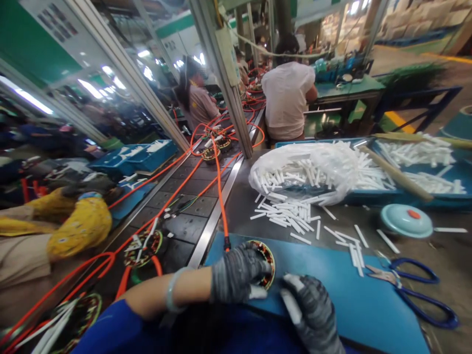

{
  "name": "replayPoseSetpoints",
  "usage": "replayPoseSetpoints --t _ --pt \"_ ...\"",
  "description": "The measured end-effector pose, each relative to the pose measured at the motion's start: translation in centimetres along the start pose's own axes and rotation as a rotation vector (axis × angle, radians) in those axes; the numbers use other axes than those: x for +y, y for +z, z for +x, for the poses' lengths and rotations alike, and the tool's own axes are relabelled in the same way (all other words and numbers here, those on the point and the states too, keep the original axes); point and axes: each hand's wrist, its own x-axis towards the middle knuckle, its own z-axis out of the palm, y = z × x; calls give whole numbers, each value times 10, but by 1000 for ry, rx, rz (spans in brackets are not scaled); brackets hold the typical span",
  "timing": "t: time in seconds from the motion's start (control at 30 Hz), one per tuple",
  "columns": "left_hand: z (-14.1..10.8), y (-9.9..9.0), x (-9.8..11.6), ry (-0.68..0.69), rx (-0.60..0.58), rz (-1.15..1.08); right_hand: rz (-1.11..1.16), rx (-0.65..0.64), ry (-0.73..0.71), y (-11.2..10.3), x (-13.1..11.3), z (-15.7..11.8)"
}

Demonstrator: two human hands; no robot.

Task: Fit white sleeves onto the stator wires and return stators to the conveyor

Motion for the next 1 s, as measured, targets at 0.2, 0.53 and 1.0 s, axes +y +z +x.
replayPoseSetpoints --t 0.2,0.53,1.0 --pt "-47 -67 -69 -10 164 -24 -9 -156 -299 30 -30 35" --pt "-79 -60 -39 50 29 167 69 -466 -257 39 18 37" --pt "-31 -43 -56 -133 68 -443 351 -422 -23 -14 43 31"
